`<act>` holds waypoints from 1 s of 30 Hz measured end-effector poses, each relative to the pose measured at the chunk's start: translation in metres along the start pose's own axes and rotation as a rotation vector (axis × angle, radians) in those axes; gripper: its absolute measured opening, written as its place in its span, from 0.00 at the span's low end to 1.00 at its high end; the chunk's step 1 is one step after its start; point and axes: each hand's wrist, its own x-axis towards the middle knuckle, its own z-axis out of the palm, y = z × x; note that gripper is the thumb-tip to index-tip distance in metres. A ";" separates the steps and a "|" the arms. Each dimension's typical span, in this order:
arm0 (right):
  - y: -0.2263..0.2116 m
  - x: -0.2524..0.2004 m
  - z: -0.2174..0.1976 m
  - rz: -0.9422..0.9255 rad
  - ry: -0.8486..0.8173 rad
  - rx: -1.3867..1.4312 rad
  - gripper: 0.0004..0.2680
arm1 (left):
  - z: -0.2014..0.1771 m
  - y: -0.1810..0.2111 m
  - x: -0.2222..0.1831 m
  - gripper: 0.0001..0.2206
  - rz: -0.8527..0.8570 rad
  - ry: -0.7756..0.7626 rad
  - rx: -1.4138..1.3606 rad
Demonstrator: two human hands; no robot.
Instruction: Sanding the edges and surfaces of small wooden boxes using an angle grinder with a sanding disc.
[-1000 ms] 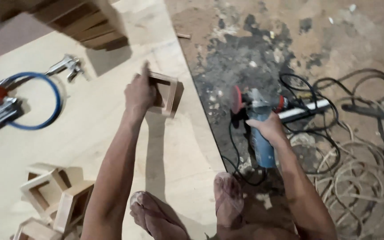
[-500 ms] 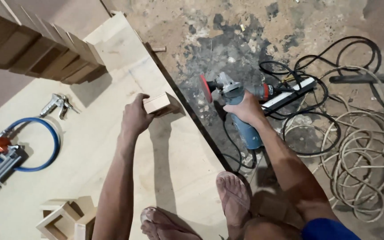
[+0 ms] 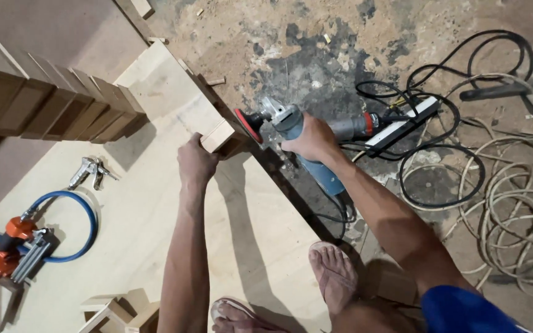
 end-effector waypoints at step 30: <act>-0.012 -0.004 0.003 -0.098 -0.011 -0.003 0.29 | -0.002 0.001 0.010 0.20 0.033 -0.029 0.121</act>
